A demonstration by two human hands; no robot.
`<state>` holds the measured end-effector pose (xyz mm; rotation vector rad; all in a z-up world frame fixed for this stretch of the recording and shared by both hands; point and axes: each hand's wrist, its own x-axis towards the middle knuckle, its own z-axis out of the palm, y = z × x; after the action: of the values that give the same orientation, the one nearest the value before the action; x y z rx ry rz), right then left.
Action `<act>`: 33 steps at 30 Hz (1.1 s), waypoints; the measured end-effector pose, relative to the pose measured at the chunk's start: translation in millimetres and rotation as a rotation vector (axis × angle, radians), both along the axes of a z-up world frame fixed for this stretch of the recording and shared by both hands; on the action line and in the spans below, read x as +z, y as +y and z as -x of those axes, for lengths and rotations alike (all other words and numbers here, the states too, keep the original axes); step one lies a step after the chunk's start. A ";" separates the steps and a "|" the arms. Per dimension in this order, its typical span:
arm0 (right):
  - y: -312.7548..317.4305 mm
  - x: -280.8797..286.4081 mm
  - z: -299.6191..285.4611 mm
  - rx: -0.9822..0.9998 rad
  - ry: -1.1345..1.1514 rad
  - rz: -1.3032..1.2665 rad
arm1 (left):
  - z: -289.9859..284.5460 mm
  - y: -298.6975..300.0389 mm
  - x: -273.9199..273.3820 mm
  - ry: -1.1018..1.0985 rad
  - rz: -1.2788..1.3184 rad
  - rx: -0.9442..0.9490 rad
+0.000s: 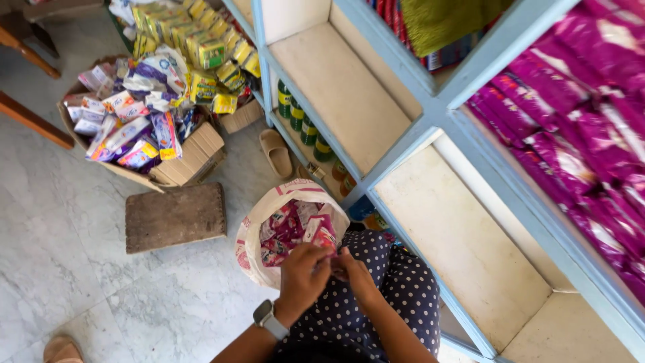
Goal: Stocking and organizing small detergent packets on a store shelf from a bulk bag.
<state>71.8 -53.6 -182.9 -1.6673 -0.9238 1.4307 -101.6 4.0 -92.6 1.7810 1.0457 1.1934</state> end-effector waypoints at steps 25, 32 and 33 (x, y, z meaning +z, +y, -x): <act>-130.8 138.8 -48.3 -0.680 0.498 -0.297 | -68.2 -57.3 117.8 -0.152 0.279 -0.632; -161.2 106.5 -54.1 -0.759 0.386 -0.145 | -84.3 -73.7 119.7 -0.236 0.428 -0.584; -161.3 125.9 -52.4 -0.766 0.392 -0.143 | -83.7 -75.4 121.5 -0.229 0.432 -0.589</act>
<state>124.2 -214.9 -57.0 -1.3401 -0.1214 1.0572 -17.8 -71.4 28.9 1.4237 0.5308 0.7150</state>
